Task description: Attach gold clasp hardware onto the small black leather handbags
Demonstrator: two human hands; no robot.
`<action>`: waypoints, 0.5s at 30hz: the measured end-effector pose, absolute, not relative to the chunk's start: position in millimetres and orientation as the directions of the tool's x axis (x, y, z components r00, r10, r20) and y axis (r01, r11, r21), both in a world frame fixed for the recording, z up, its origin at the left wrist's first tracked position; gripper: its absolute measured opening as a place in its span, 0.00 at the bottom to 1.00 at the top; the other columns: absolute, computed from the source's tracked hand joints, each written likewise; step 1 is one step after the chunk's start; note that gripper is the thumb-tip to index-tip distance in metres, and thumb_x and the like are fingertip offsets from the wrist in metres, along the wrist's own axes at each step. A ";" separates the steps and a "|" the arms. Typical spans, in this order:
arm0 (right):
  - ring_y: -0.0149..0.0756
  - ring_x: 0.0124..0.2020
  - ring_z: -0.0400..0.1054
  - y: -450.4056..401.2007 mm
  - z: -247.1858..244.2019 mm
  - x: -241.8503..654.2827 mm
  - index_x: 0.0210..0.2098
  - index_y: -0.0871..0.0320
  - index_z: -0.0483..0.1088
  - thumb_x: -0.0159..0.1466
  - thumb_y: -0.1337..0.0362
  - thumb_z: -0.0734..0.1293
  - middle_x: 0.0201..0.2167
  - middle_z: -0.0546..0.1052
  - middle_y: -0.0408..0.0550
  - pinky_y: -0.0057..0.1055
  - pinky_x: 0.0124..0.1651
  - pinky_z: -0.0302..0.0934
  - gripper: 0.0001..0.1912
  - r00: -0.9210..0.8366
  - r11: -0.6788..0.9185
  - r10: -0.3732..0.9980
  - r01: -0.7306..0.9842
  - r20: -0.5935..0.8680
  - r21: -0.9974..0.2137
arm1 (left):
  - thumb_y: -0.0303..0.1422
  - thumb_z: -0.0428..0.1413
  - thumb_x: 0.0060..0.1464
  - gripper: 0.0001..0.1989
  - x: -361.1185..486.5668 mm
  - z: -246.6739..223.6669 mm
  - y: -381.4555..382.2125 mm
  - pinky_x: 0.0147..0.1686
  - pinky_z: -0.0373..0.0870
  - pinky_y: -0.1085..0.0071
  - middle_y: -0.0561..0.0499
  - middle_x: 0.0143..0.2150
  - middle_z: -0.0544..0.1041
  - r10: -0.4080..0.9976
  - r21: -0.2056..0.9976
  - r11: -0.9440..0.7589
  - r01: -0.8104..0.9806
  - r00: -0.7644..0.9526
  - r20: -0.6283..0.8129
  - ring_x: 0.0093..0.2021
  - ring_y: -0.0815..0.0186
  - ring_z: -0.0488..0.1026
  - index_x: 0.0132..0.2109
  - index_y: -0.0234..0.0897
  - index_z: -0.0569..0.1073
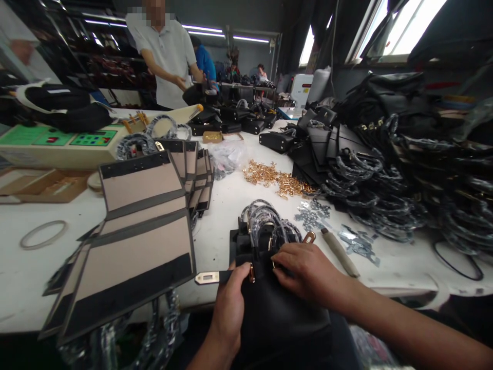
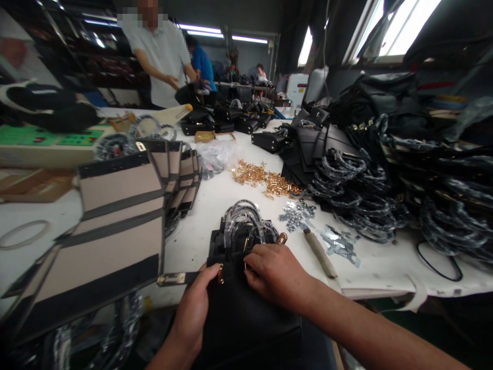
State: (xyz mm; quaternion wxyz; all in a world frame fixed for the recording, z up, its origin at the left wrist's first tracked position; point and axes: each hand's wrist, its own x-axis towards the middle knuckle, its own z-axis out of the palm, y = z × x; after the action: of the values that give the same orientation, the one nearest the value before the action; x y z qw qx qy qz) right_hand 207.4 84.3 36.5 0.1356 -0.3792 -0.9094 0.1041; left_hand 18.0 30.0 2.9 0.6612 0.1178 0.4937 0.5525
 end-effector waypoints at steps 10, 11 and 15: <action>0.35 0.36 0.73 79.1 42.6 221.1 0.42 0.56 0.79 0.73 0.65 0.67 0.35 0.77 0.46 0.29 0.39 0.63 0.07 -0.666 0.624 0.727 0.540 0.167 -0.565 | 0.43 0.62 0.55 0.14 16.5 16.4 21.2 0.50 0.70 0.64 0.50 0.41 0.84 0.900 0.830 0.319 -0.457 -0.127 -0.416 0.47 0.54 0.77 0.43 0.38 0.81; 0.35 0.36 0.73 77.6 42.1 222.8 0.42 0.56 0.80 0.73 0.64 0.67 0.34 0.77 0.47 0.29 0.38 0.63 0.08 -0.672 0.624 0.720 0.519 0.173 -0.584 | 0.43 0.61 0.56 0.15 15.5 18.0 20.0 0.51 0.70 0.65 0.51 0.43 0.84 0.913 0.856 0.305 -0.416 -0.128 -0.388 0.49 0.54 0.77 0.45 0.39 0.81; 0.35 0.38 0.73 68.5 35.6 225.6 0.45 0.56 0.79 0.75 0.64 0.64 0.37 0.78 0.49 0.30 0.40 0.64 0.11 -0.678 0.661 0.696 0.474 0.238 -0.582 | 0.43 0.58 0.61 0.16 11.7 18.9 16.0 0.53 0.68 0.66 0.52 0.45 0.84 0.941 0.916 0.279 -0.290 -0.106 -0.320 0.51 0.56 0.76 0.48 0.40 0.81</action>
State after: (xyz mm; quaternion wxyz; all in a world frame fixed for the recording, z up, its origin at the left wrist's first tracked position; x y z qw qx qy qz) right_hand 225.6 68.5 35.6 0.2265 -0.3314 -0.8826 0.2446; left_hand 11.7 16.0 18.9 0.5951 0.3050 0.5343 0.5171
